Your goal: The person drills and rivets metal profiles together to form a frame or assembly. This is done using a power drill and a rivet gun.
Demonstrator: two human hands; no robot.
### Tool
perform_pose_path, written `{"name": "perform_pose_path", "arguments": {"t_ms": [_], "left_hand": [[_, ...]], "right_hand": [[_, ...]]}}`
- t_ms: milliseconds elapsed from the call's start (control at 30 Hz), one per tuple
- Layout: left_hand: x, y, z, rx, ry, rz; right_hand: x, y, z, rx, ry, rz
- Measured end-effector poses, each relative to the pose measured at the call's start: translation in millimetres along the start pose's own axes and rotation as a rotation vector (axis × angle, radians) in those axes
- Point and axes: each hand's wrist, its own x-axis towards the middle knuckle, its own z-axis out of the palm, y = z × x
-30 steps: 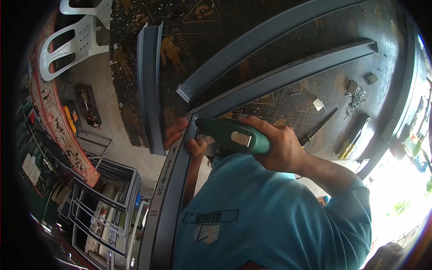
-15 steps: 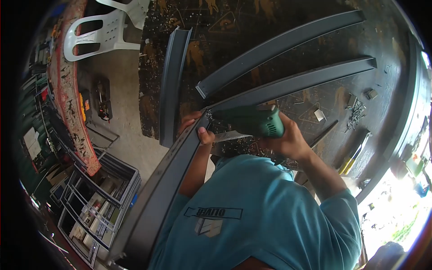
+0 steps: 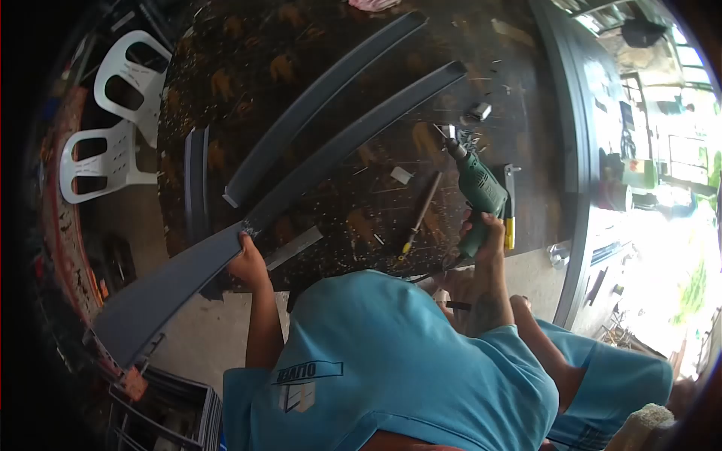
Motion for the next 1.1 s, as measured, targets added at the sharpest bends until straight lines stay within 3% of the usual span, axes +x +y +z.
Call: {"name": "perform_pose_path", "arguments": {"t_ms": [100,233,300,600,700,767,800,867,900,967,1000,1067,1100], "left_hand": [[-6.5,-1.6,9.5,0.066,-0.048,-0.134],[-1.3,-13.8,15.0,0.124,-0.051,-0.061],[-5.5,2.3,8.4,0.123,-0.051,-0.154],[13.6,-29.7,15.1,0.188,0.011,-0.038],[23.9,-41.5,13.6,0.209,0.047,-0.012],[21.1,-31.6,9.3,0.208,0.005,-0.070],[20.3,-31.6,10.7,0.209,0.004,-0.066],[18.5,-38.1,12.6,0.064,0.013,-0.100],[17.5,-39.8,10.4,0.063,0.019,-0.106],[14.2,-42.3,6.4,-0.061,-0.108,-0.068],[12.3,-43.7,3.0,-0.061,-0.092,-0.083],[11.8,-44.7,-4.5,0.229,-0.198,-0.012],[9.9,-46.5,-5.5,0.194,-0.171,0.046]], "right_hand": [[3.7,17.4,-32.3,0.166,-0.037,-0.076],[12.0,42.4,-62.8,0.386,-0.068,-0.034],[18.1,53.4,-68.5,0.527,-0.024,0.011],[24.1,73.5,-56.8,0.496,0.044,-0.026],[30.6,74.3,-59.1,0.325,0.120,-0.070],[20.2,61.6,-50.8,-0.089,0.359,-0.134],[21.0,63.0,-57.2,-0.085,0.361,-0.134],[24.1,66.6,-71.1,-0.731,0.696,-0.395],[20.3,60.3,-64.7,-0.736,0.688,-0.397],[10.0,36.2,-40.5,-1.356,1.106,-0.986],[17.6,29.2,-40.8,-1.362,1.083,-0.997],[49.2,2.6,-46.9,-1.336,0.849,-1.091],[73.7,-8.8,-50.3,-1.275,0.708,-1.059]]}}
